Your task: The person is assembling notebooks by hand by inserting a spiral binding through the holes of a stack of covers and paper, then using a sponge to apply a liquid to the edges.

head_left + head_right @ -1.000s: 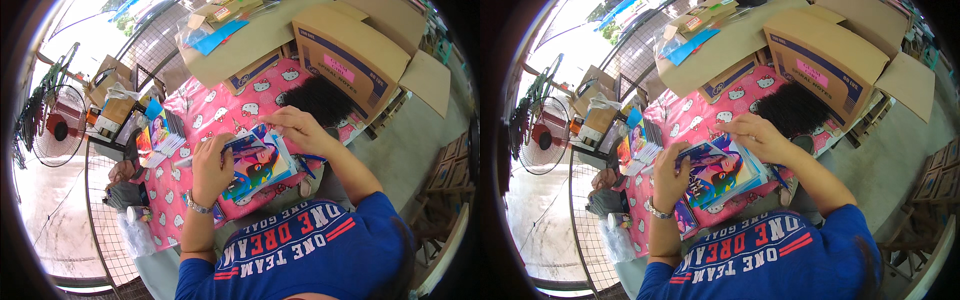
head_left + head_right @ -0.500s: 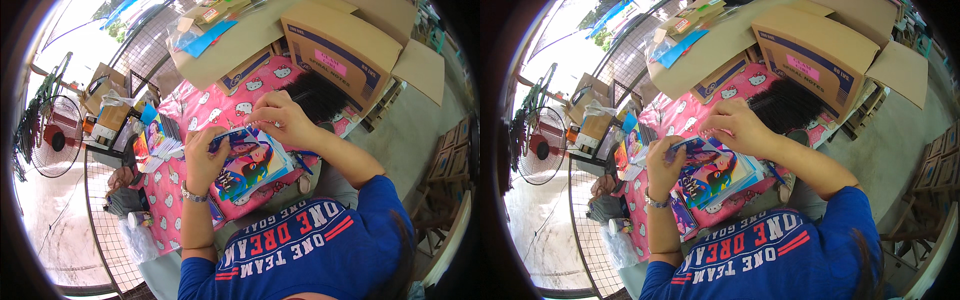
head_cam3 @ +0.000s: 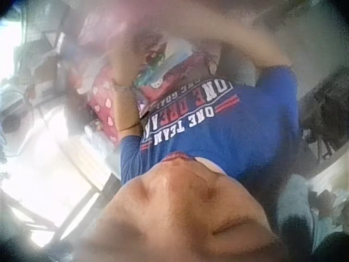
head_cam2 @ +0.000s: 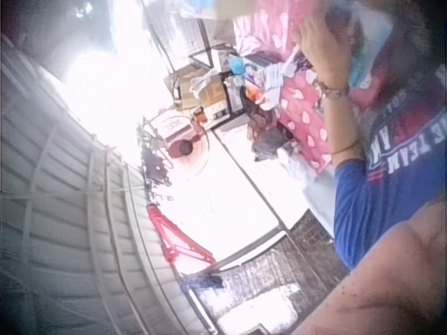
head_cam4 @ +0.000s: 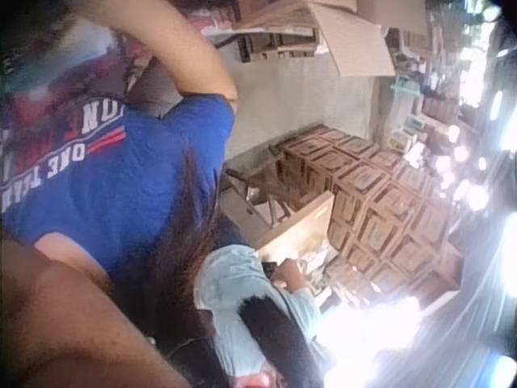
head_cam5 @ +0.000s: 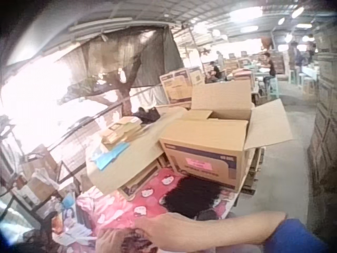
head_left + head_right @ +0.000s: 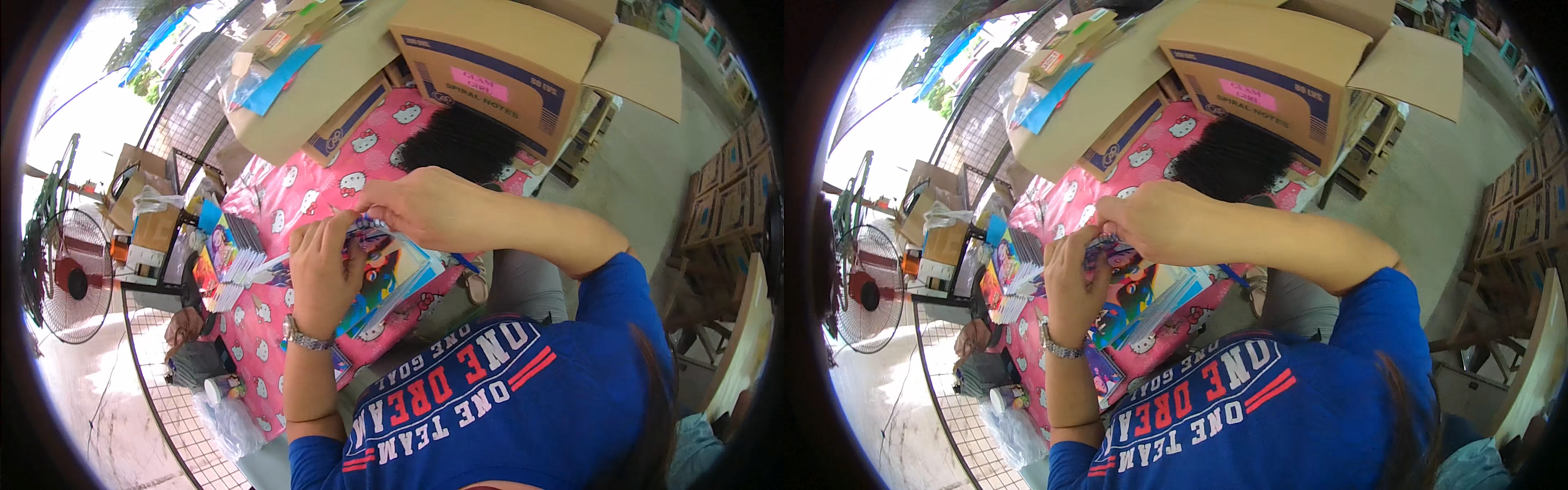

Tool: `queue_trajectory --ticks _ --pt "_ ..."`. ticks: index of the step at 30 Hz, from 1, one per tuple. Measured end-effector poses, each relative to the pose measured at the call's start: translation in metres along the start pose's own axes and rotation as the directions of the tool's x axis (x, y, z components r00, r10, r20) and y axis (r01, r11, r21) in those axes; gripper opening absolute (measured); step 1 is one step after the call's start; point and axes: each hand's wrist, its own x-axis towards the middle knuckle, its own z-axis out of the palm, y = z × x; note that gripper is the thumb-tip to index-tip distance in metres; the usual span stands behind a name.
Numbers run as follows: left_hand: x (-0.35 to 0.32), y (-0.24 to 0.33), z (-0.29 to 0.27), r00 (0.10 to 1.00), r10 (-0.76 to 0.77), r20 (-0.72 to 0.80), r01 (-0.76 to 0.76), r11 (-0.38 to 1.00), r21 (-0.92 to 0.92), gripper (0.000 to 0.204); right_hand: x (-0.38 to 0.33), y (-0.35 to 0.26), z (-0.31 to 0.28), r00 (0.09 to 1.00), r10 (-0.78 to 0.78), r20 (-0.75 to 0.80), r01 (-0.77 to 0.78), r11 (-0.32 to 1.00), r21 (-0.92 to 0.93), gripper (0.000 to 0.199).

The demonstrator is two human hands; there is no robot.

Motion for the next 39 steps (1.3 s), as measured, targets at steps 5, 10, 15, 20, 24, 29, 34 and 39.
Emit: queue_trajectory --ticks 5,10,15,20,24,29,34,39 --pt "-0.001 -0.004 -0.001 1.000 0.004 0.023 -0.003 0.999 -0.036 0.031 0.006 -0.006 -0.015 0.994 0.060 0.093 -0.085 0.953 0.292 0.031" --pt "0.000 0.010 -0.010 0.990 -0.105 0.090 0.093 0.988 0.125 0.031 -0.039 0.157 0.037 0.916 0.277 -0.292 -0.269 0.961 0.067 0.021" --pt "-0.029 0.014 -0.006 0.910 -0.408 -0.068 0.408 0.856 0.318 0.026 -0.161 0.218 0.116 0.762 0.622 -0.180 -0.647 0.738 -0.190 0.031" --pt "-0.037 -0.003 -0.001 0.942 -0.324 -0.087 0.333 0.935 0.121 0.022 -0.149 0.175 0.085 0.701 0.713 0.021 -0.656 0.656 -0.372 0.036" --pt "-0.037 -0.006 -0.017 0.957 -0.286 0.048 0.287 0.958 -0.024 0.026 -0.148 0.201 0.072 0.928 0.355 0.110 -0.256 0.826 -0.503 0.036" --pt "-0.041 0.003 -0.020 0.954 -0.301 0.020 0.301 0.954 -0.015 0.036 -0.129 0.217 0.062 0.893 0.402 0.203 -0.323 0.886 -0.333 0.043" --pt "-0.047 0.002 -0.017 0.950 -0.313 0.000 0.313 0.948 -0.064 0.042 -0.035 0.149 0.004 0.974 0.211 0.078 -0.224 0.926 0.305 0.061" --pt "-0.043 0.001 -0.015 0.935 -0.354 -0.030 0.350 0.933 -0.081 0.039 0.036 0.033 -0.012 0.779 -0.416 0.468 -0.282 0.434 0.856 0.070"
